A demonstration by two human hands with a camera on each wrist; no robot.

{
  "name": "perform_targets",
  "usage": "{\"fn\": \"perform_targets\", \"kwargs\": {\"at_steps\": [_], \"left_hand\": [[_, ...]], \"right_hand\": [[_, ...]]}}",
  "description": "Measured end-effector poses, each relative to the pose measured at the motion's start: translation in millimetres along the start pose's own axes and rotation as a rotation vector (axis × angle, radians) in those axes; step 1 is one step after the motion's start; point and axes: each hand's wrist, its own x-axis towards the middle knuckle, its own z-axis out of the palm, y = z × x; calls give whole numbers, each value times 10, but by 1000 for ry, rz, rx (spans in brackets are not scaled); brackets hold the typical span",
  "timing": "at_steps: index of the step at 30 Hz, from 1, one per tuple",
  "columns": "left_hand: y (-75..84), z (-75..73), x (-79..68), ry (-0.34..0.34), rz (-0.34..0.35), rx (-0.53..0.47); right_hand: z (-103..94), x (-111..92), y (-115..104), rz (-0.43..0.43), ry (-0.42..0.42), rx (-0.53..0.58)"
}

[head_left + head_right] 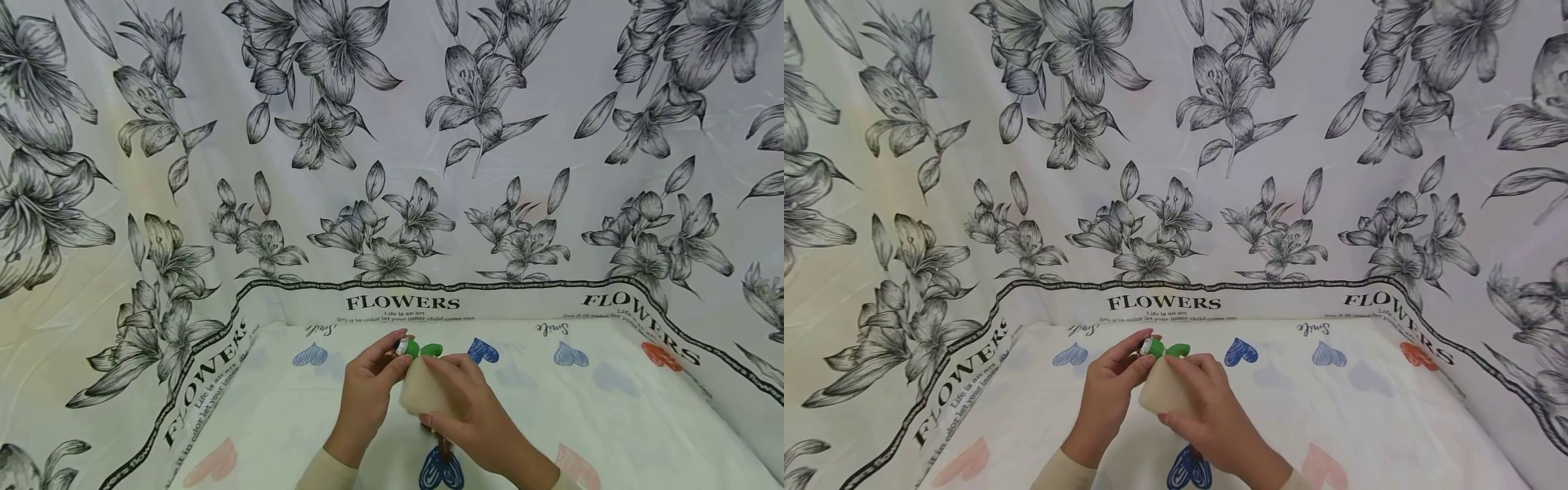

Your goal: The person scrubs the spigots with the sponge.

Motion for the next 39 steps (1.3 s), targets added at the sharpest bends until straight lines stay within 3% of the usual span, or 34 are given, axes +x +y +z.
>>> {"fn": "perform_targets", "kwargs": {"at_steps": [9,16,21,26,30,39], "left_hand": [[44,12,-36,3,-21,65],[76,1,-29,-15,-13,54],[65,-15,-63,-76,-27,1],[47,-11,-96,-140,-14,-3],[42,4,-91,-138,-3,-7],[20,20,-50,-69,4,40]], "right_hand": [[-31,16,15,53,9,-68],[-63,35,41,24,29,-67],[-153,79,102,25,114,-78],[-242,111,174,100,169,-54],[-226,80,186,121,154,-26],[-60,-23,30,44,55,-3]]}}
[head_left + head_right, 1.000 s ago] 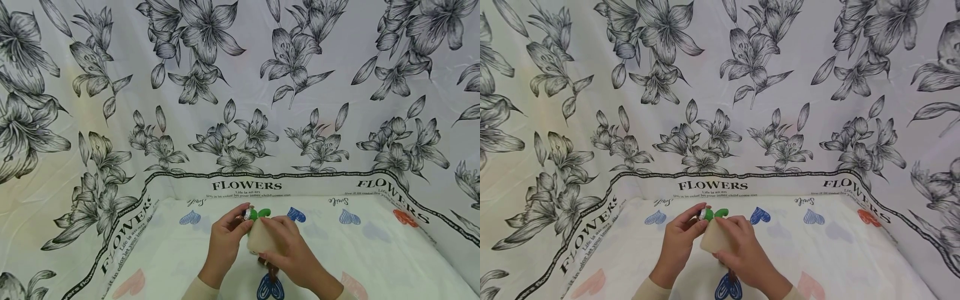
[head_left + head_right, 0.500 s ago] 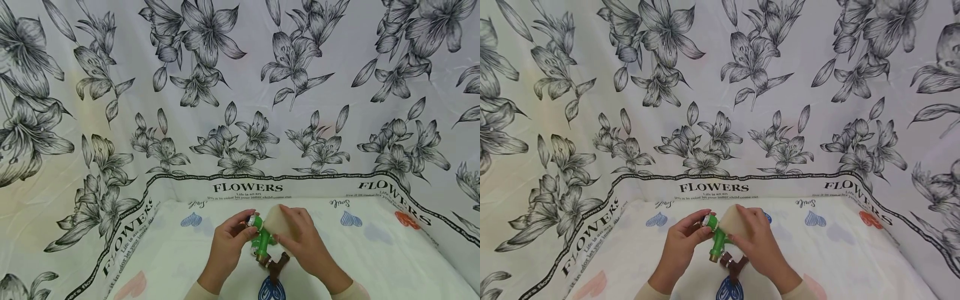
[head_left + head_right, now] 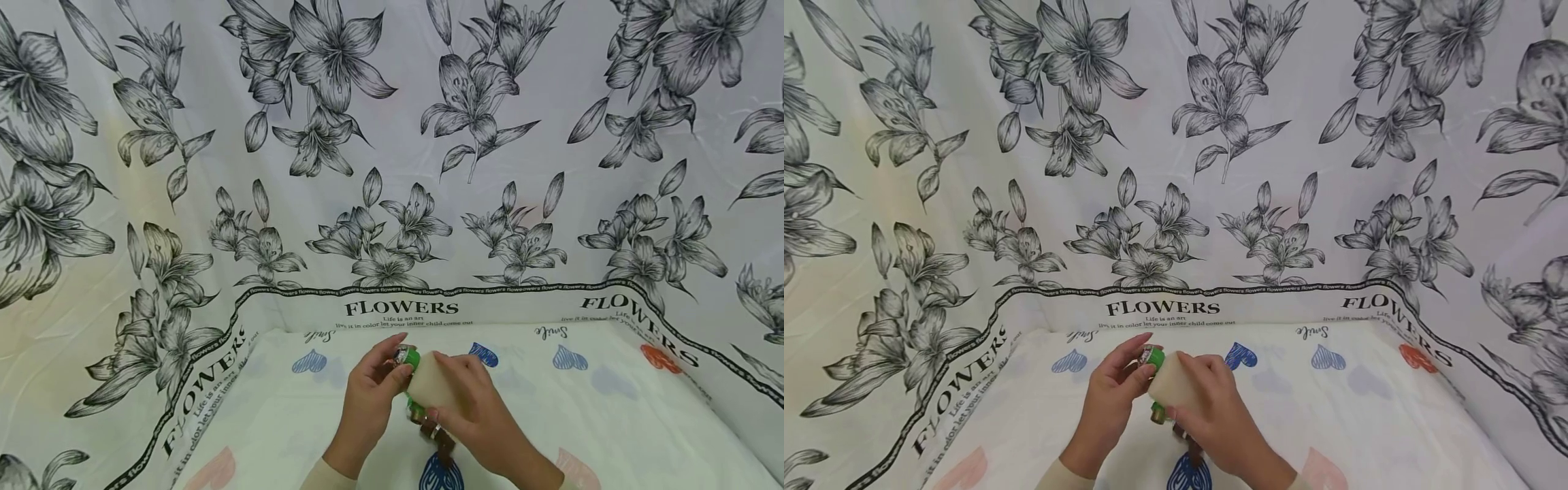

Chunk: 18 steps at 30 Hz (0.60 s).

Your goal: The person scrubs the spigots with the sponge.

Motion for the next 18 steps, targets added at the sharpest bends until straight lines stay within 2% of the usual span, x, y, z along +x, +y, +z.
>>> {"fn": "perform_targets", "kwargs": {"at_steps": [4,7,14,18], "left_hand": [[-3,-5,3,2,17,15],[1,-12,0,-13,18,14],[-9,-39,-14,-67,-78,-55],[-25,-54,-4,-19,-125,-73]], "right_hand": [[34,-56,-83,-85,-78,-4],[28,-70,-120,-124,-100,0],[-36,-61,-113,-74,-64,57],[-66,-89,-142,-23,-56,70]]}}
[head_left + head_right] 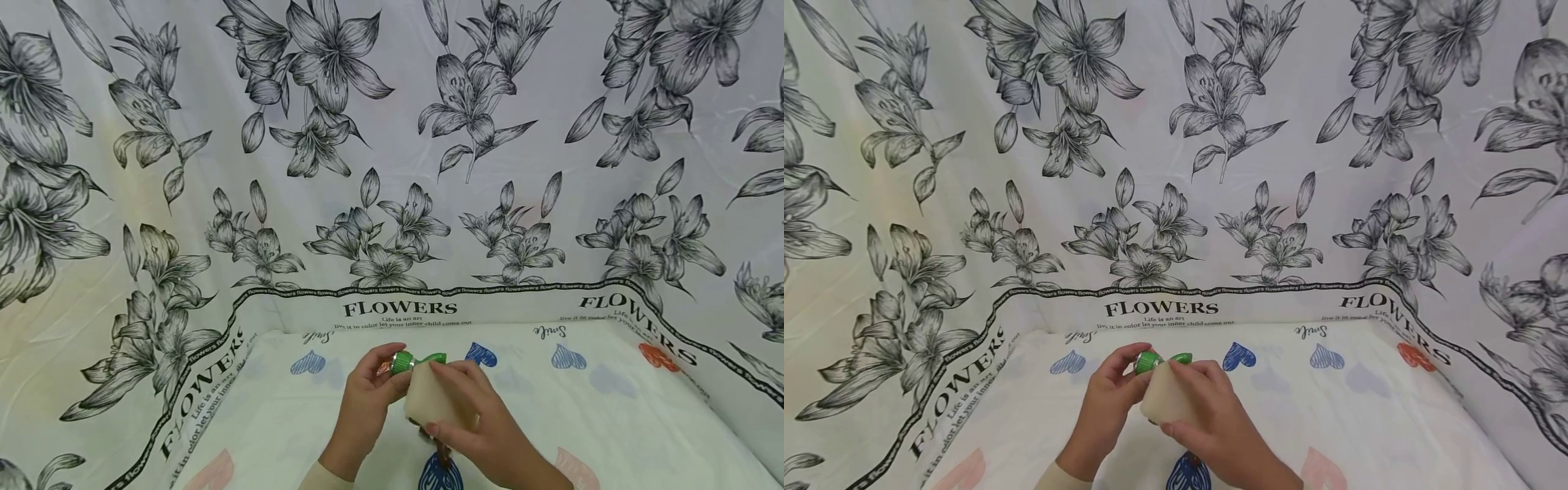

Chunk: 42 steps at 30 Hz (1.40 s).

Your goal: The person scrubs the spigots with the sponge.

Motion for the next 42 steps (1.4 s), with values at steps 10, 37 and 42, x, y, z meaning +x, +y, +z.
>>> {"fn": "perform_targets", "kwargs": {"at_steps": [10,37,42], "left_hand": [[-27,-17,12,64,-54,-84],[-89,-2,-57,-36,-59,-181],[-74,-24,-45,22,-61,-148]], "right_hand": [[-12,-31,-16,-54,11,-25],[-59,-17,121,8,143,-11],[-5,-35,53,4,73,14]]}}
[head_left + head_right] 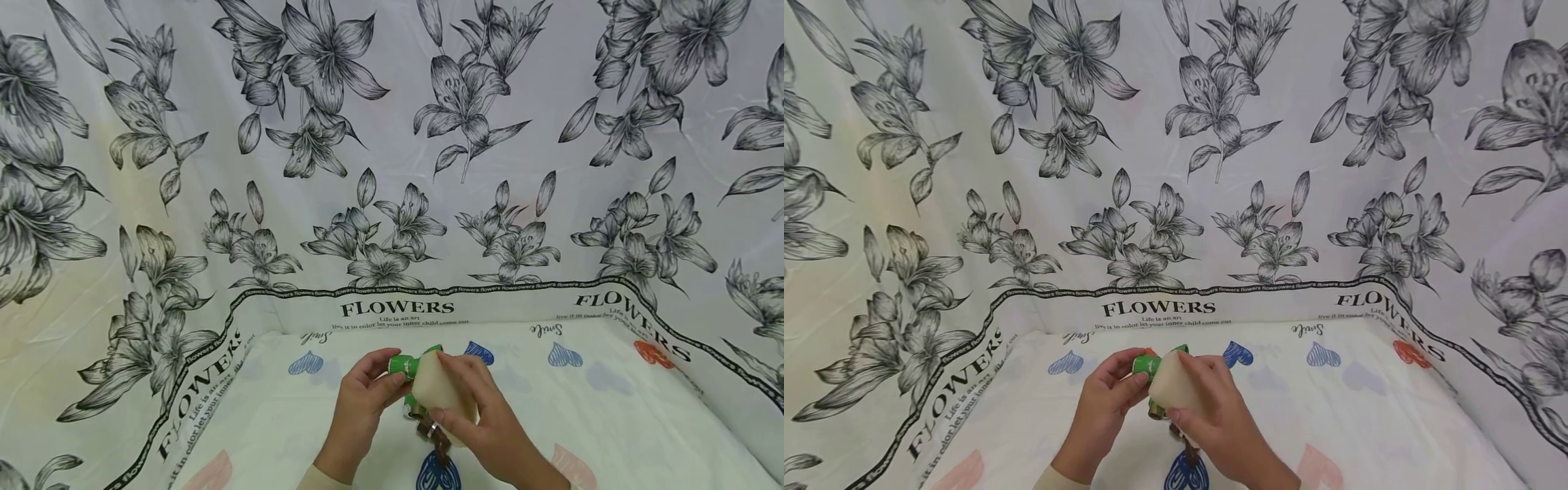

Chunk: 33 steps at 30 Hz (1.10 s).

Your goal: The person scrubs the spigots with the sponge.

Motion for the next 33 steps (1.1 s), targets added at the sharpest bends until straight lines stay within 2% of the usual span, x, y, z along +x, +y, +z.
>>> {"fn": "perform_targets", "kwargs": {"at_steps": [5,13,18,25,33], "left_hand": [[-12,-10,25,63,4,22],[-13,-9,29,64,3,13],[-9,18,25,39,8,3],[-1,45,15,28,-4,-3],[32,96,-11,-29,-20,-19]], "right_hand": [[40,-21,-48,-43,-81,4],[0,-8,-5,-80,-82,0],[-63,16,41,-67,-48,-9],[-109,35,76,-20,-42,39],[-143,72,139,-48,70,-38]]}}
